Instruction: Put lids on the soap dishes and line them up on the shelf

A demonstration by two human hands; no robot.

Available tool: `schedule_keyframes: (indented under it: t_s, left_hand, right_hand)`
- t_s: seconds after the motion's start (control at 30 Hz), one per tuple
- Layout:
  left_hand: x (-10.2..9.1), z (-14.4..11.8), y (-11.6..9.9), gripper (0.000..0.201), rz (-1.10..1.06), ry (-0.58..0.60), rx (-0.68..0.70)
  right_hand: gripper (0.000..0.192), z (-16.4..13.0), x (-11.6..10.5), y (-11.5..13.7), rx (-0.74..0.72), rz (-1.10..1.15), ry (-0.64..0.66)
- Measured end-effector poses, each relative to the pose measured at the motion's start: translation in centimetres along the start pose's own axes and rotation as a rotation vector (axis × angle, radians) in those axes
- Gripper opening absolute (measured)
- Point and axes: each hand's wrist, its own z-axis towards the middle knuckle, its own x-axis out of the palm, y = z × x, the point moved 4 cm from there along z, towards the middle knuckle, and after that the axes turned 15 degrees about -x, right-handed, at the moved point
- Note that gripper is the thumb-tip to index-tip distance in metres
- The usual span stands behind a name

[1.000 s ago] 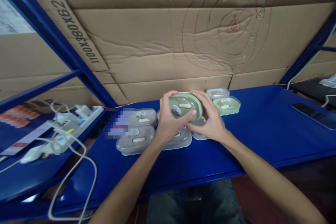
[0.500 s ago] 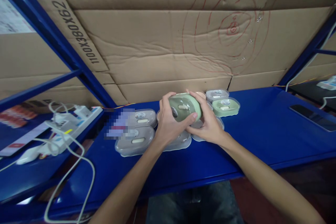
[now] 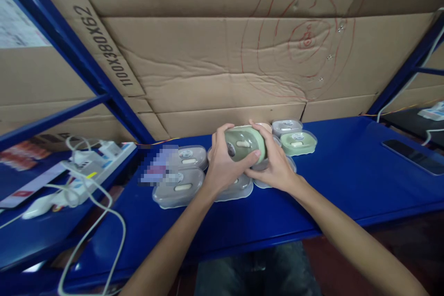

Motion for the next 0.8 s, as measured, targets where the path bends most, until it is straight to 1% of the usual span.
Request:
schedule_keyframes:
  t_s: [0.13, 0.23, 0.37, 0.5, 0.8]
  left_hand:
    - [-0.2, -0.4, -0.9, 0.094, 0.056, -0.016, -0.032]
    - [-0.2, -0.4, -0.9, 0.095, 0.054, -0.013, -0.028]
    - [-0.2, -0.1, -0.4, 0.092, -0.032, -0.020, 0.007]
    - [-0.2, 0.3, 0.0, 0.089, -0.130, -0.011, 0.049]
    - [-0.1, 0.3, -0.1, 0.090, -0.039, -0.007, 0.026]
  right_hand:
    - [0.116, -0.4, 0.5, -0.1, 0.012, 0.010, 0.011]
    - [0.116, -0.5, 0.7, -0.1, 0.025, 0.010, 0.016]
    - [0.110, -0.1, 0.3, 0.1, 0.023, -0.021, -0.026]
    - [0.109, 0.1, -0.1, 0.2, 0.032, -0.042, -0.053]
    - [0.110, -0.1, 0.3, 0.3, 0.007, -0.017, -0.029]
